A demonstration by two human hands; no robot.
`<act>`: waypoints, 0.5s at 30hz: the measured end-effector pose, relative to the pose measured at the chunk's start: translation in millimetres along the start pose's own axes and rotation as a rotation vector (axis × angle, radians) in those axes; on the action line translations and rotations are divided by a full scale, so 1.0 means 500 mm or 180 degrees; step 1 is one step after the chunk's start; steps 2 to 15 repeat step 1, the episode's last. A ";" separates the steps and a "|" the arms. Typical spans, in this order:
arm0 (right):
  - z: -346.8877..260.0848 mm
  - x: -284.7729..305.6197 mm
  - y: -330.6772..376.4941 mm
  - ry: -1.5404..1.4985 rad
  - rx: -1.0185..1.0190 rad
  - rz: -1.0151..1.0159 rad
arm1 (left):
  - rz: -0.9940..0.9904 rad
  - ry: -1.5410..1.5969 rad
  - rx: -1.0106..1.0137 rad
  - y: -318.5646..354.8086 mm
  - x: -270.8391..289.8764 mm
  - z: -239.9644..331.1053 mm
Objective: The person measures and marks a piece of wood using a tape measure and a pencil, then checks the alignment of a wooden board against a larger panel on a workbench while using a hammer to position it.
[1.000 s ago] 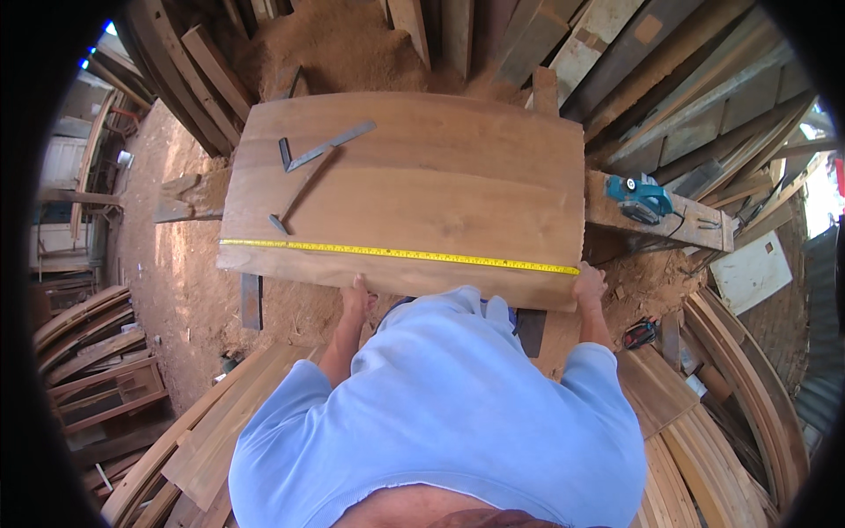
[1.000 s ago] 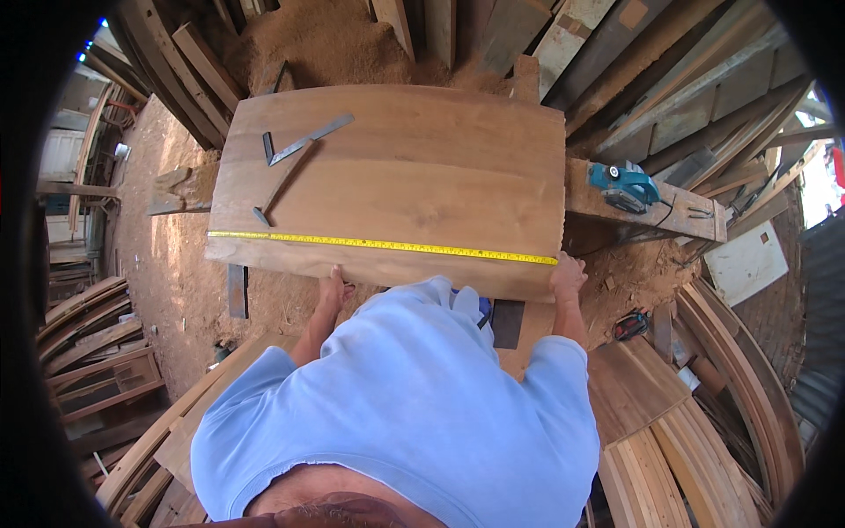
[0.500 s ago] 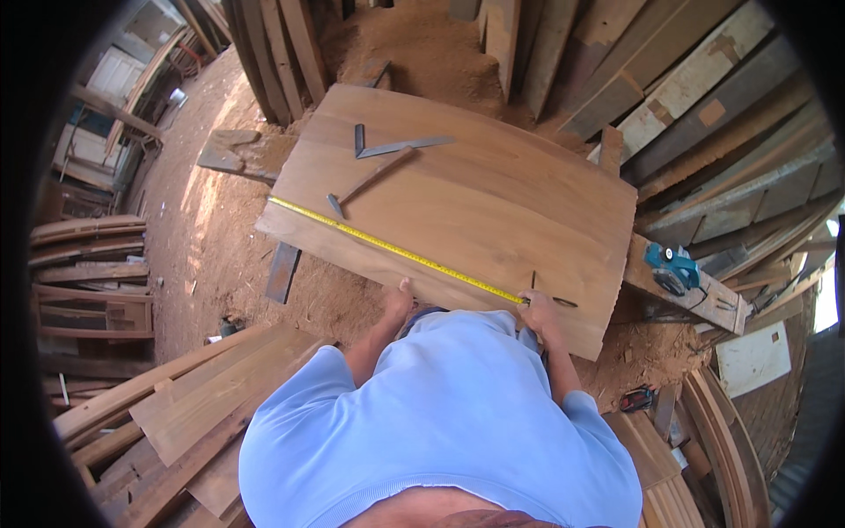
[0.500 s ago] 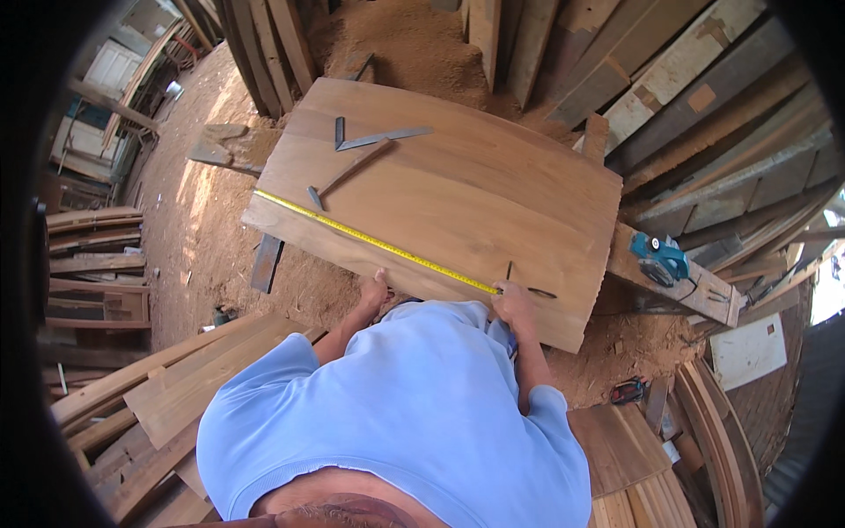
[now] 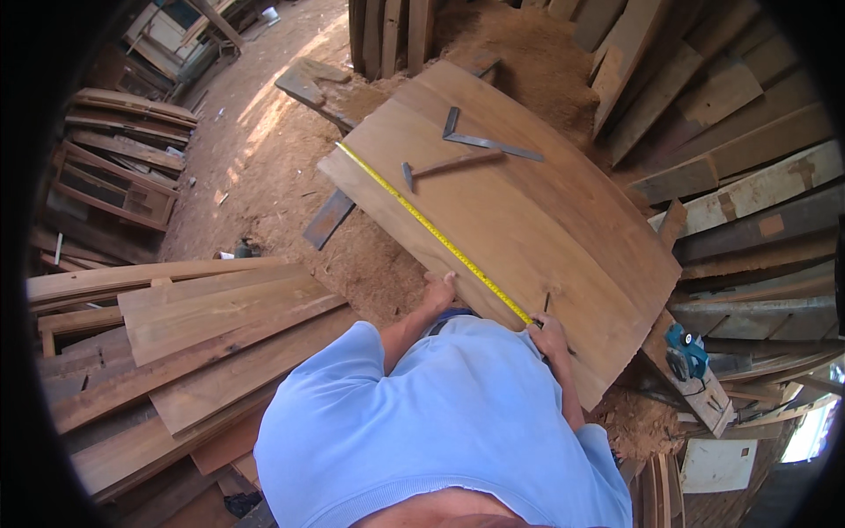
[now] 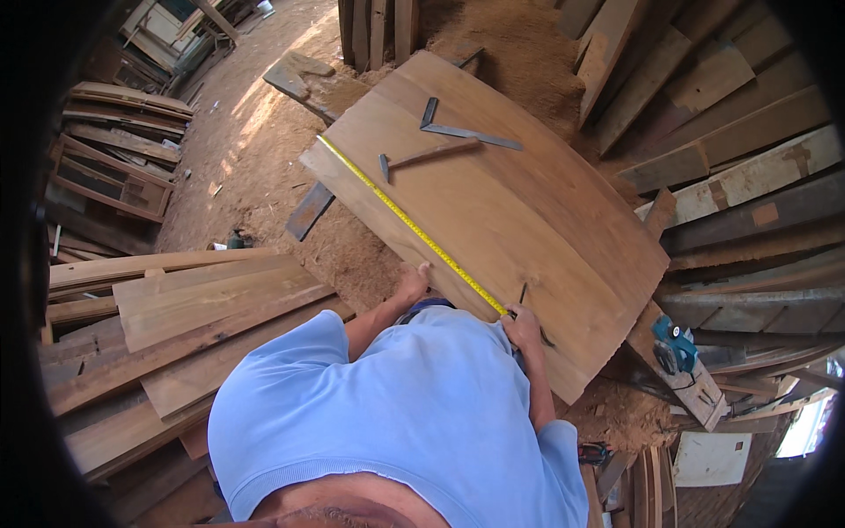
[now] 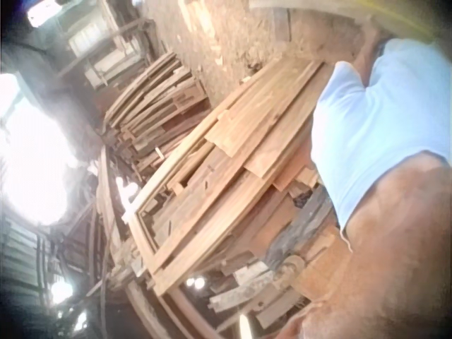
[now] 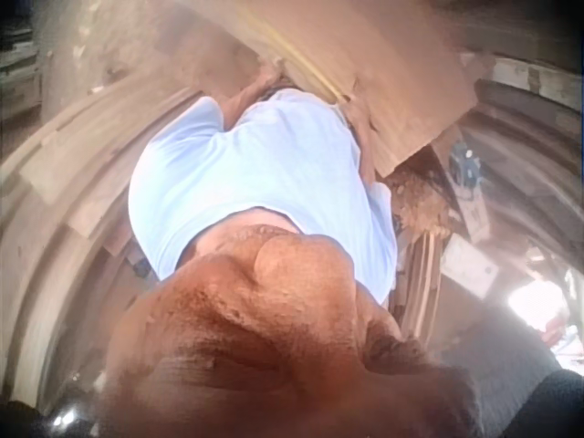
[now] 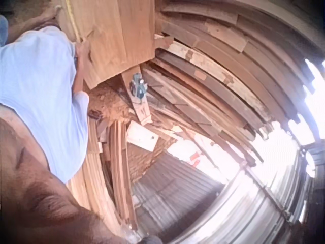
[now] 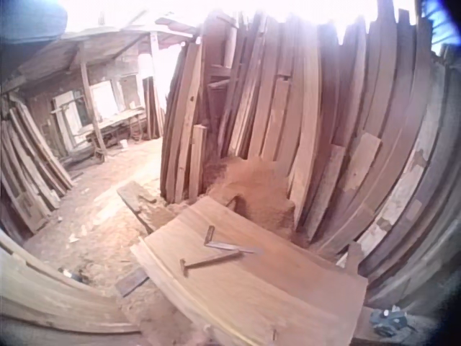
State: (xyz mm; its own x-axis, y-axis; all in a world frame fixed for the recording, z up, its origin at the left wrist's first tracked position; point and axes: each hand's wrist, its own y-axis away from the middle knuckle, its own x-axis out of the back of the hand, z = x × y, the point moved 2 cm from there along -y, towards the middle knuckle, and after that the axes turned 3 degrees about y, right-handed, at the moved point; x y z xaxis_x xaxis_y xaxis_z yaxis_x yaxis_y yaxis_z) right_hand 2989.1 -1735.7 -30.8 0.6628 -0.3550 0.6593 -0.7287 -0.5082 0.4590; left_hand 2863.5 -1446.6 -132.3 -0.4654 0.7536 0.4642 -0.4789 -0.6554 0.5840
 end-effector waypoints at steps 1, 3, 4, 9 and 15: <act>0.005 0.005 0.005 0.0005 -0.0021 0.0012 | -0.0033 0.0057 -0.0032 -0.002 -0.002 -0.004; 0.005 0.005 0.005 0.0005 -0.0021 0.0012 | -0.0033 0.0057 -0.0032 -0.002 -0.002 -0.004; 0.005 0.005 0.005 0.0005 -0.0021 0.0012 | -0.0033 0.0057 -0.0032 -0.002 -0.002 -0.004; 0.005 0.005 0.005 0.0005 -0.0021 0.0012 | -0.0033 0.0057 -0.0032 -0.002 -0.002 -0.004; 0.005 0.005 0.005 0.0005 -0.0021 0.0012 | -0.0033 0.0057 -0.0032 -0.002 -0.002 -0.004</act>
